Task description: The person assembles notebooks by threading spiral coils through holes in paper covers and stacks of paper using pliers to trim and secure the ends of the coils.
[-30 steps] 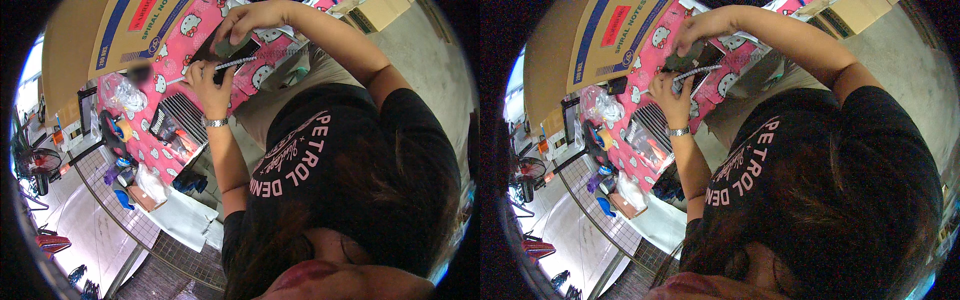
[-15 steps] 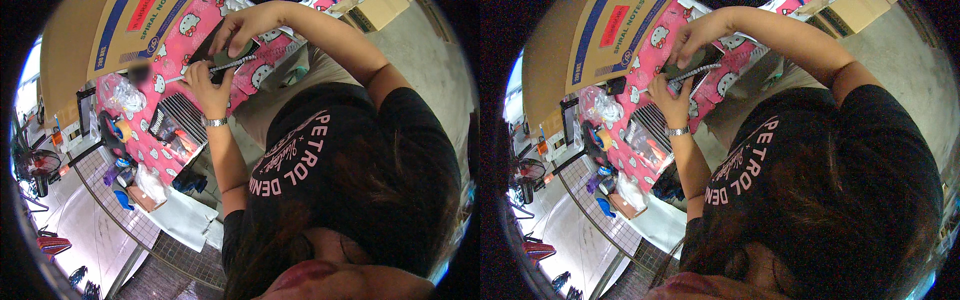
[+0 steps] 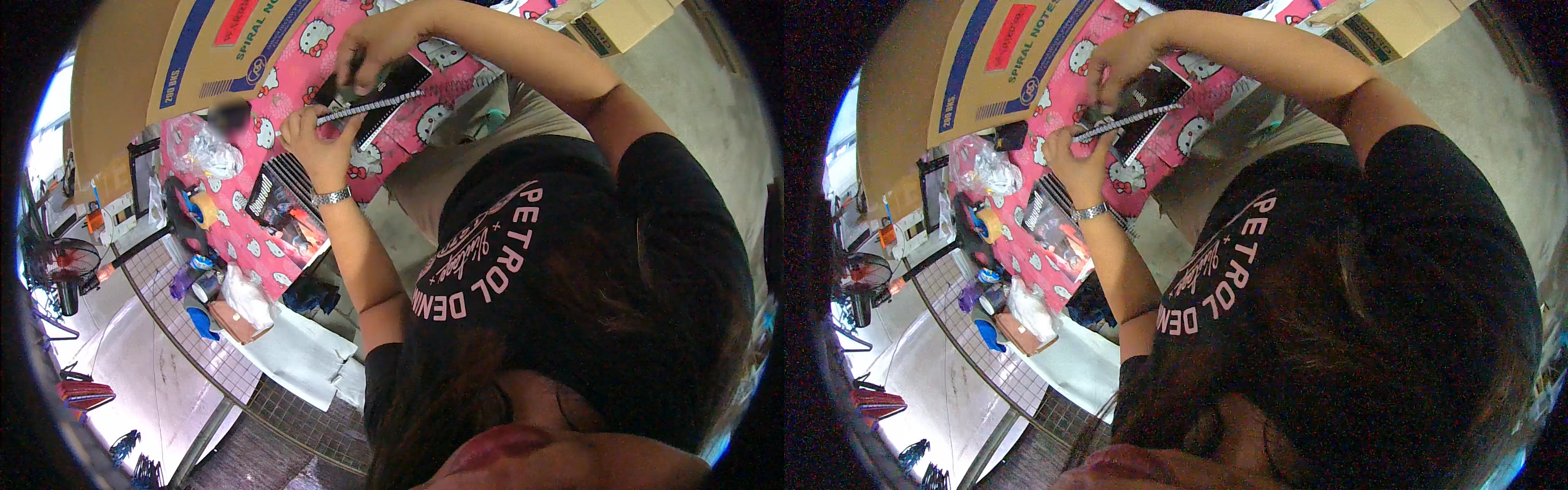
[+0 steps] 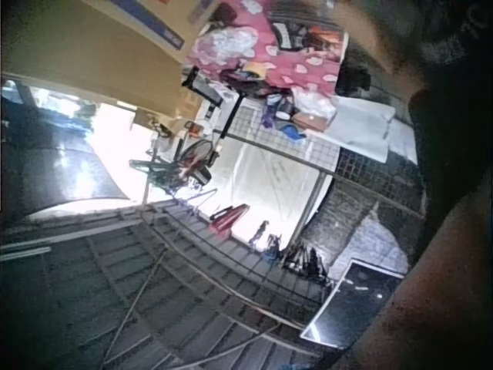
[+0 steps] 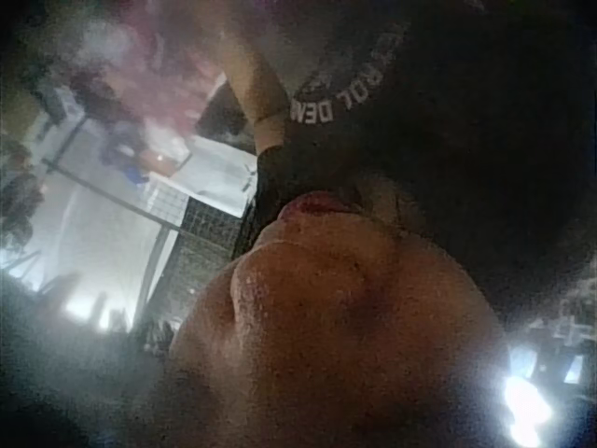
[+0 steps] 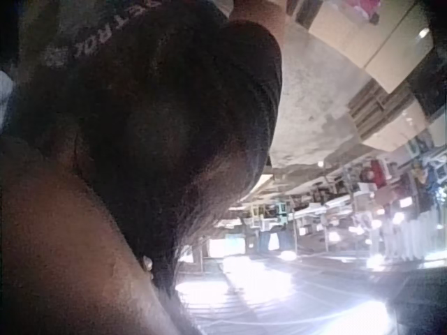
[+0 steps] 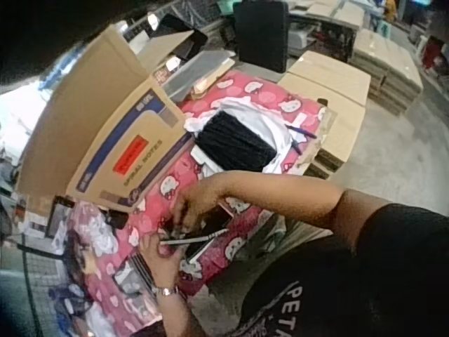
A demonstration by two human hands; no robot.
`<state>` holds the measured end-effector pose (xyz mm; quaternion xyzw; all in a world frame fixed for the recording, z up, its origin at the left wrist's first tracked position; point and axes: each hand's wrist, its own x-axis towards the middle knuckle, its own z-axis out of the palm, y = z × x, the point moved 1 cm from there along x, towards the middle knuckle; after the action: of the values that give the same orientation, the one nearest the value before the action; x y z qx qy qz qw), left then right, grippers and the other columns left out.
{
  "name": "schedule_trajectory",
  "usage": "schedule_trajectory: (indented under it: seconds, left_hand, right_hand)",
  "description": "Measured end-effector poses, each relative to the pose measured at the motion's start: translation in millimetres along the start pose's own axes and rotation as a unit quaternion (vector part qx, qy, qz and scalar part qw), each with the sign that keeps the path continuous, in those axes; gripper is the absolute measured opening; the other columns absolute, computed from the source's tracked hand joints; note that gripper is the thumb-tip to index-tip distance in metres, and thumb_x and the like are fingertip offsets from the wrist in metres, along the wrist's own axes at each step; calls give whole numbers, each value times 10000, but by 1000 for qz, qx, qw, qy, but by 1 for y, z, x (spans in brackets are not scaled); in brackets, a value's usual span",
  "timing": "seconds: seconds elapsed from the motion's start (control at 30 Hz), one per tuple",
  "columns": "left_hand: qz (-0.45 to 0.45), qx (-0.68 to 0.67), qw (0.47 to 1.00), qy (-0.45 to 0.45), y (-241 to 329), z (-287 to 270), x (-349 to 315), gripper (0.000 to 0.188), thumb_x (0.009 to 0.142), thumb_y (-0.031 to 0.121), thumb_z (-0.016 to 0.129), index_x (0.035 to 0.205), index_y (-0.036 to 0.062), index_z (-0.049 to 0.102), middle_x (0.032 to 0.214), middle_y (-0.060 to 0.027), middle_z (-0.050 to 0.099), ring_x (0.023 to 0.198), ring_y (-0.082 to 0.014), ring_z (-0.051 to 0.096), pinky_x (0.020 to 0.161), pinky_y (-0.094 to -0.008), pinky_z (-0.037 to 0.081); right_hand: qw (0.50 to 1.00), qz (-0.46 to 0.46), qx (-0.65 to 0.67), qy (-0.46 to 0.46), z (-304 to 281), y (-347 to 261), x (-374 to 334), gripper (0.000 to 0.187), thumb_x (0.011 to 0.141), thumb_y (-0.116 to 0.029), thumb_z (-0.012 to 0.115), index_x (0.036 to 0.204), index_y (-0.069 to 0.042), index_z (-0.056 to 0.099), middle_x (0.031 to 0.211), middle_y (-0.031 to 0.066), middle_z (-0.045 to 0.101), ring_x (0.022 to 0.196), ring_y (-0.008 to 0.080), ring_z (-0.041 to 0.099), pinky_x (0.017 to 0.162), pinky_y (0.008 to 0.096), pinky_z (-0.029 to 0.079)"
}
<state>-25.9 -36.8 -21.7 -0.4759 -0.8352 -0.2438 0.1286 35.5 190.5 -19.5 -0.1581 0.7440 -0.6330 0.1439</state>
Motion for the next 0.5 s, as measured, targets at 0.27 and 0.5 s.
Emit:
schedule_trajectory:
  seconds: [0.27,0.5]
  left_hand:
    - [7,-36,999,15,13,9,-4,526,522,376,890,862,73,625,919,-56,583,960,-279,498,853,-405,366]
    - [-18,-55,998,-4,25,9,-1,557,525,344,896,891,56,591,924,-94,592,947,-312,517,846,-422,398]
  right_hand:
    - [966,-27,255,-21,6,-1,-9,405,842,-282,686,1138,-8,648,1014,63,695,923,136,623,836,292,485]
    - [986,-22,160,-40,5,-4,-21,370,832,-262,699,1100,-8,680,970,29,702,851,118,628,800,274,482]
